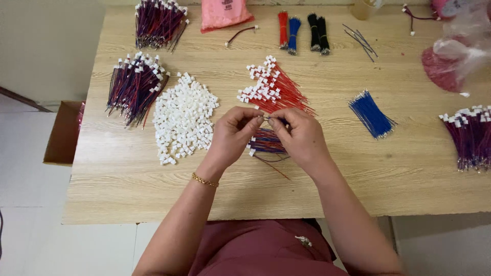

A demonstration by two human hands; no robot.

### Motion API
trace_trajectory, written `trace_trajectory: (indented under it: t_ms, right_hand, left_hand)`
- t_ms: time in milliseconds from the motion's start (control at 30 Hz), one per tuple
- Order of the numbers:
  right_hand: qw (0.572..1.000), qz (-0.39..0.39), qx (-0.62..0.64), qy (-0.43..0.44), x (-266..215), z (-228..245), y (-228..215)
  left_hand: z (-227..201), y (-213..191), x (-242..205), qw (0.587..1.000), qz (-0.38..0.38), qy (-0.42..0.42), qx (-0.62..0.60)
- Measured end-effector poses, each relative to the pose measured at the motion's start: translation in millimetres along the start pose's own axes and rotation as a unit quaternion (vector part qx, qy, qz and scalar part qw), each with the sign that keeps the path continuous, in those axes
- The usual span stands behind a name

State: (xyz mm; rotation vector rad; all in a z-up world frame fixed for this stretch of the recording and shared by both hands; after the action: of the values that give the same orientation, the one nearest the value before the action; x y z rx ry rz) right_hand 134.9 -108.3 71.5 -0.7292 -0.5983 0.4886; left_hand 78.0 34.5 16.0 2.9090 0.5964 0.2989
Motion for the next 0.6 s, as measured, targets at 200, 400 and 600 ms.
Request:
trace_trajectory:
  t_ms: [200, 400, 600]
  right_hand:
    - [0.998, -0.004, 0.060, 0.035, -7, -5, 1]
    - [0.997, -0.023, 0.065, 0.020, -9, -2, -3]
    - [0.999, -0.043, 0.003, -0.030, -10, 17, -17]
  left_hand:
    - [-2, 7, -6, 0.999, 0.002, -0.008, -0.035]
    - [31, 6, -12, 0.989, -0.004, -0.054, -0.139]
    - [40, 3, -19, 0.958, -0.015, -0.079, -0.276]
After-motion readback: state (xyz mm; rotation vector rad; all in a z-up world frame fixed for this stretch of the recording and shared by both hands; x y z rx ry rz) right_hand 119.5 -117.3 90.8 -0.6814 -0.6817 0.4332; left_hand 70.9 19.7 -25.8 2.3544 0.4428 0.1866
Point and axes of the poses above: each hand's wrist, its own x-axis towards the middle knuckle, its own y-axis out of the palm, z = x × y, the point moved 9 cm from there along x, towards the middle knuckle, and after that the axes turned 12 degrees about -x, right-handed, at the moved point
